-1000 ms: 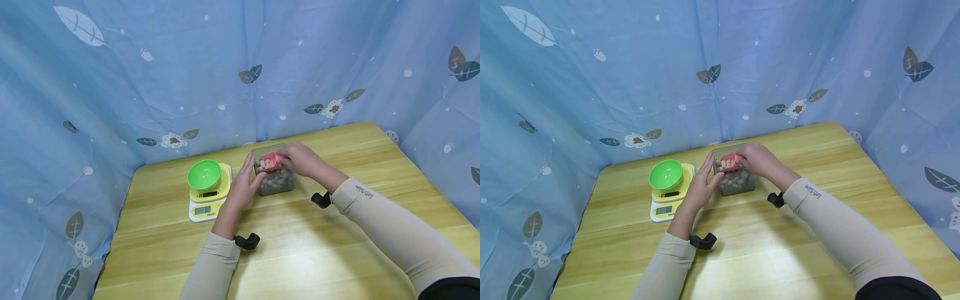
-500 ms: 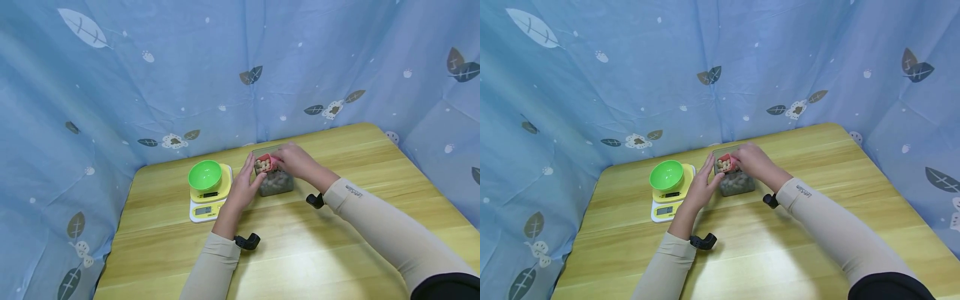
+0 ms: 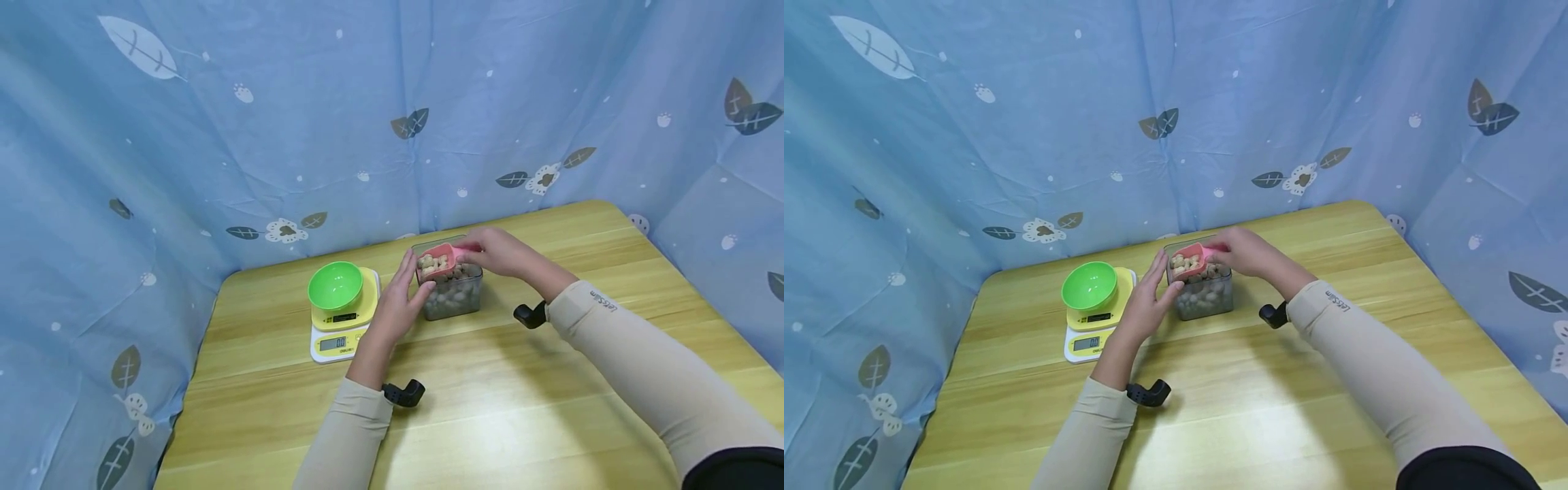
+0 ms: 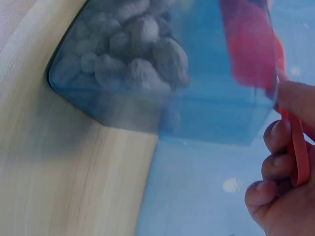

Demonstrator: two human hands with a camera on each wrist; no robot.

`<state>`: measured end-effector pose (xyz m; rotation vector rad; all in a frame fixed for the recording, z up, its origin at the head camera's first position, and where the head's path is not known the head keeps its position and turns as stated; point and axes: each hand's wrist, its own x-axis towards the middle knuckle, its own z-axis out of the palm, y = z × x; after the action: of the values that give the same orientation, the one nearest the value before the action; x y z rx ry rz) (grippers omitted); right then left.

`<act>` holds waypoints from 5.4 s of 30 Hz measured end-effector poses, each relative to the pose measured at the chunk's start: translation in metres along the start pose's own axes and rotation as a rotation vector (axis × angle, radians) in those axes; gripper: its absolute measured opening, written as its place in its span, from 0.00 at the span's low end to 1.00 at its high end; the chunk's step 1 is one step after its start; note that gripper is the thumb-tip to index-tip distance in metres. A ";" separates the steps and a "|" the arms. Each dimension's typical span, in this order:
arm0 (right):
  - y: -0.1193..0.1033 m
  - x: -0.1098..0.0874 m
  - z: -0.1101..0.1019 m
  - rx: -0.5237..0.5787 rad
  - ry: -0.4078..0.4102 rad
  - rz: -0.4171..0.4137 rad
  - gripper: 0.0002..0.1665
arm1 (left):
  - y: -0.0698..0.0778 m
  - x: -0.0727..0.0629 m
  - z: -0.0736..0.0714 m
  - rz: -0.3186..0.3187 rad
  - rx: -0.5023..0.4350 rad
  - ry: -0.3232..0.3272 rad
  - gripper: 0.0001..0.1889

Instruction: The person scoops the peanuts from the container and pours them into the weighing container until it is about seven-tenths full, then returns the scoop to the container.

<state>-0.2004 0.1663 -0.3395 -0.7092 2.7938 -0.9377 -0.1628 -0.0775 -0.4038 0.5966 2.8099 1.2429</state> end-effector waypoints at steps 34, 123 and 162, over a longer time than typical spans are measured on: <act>0.006 -0.015 -0.014 0.103 0.042 0.110 0.24 | 0.003 -0.008 -0.020 -0.011 0.024 0.021 0.37; -0.068 0.007 0.001 -0.290 0.244 -0.122 0.18 | -0.069 -0.048 -0.108 -0.169 0.136 0.169 0.37; -0.069 -0.013 -0.023 -0.840 0.072 -0.152 0.15 | 0.004 0.002 -0.014 0.054 0.093 -0.039 0.32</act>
<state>-0.1670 0.1366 -0.2807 -0.9812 3.1830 0.2733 -0.1651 -0.0842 -0.3911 0.6967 2.8503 1.1009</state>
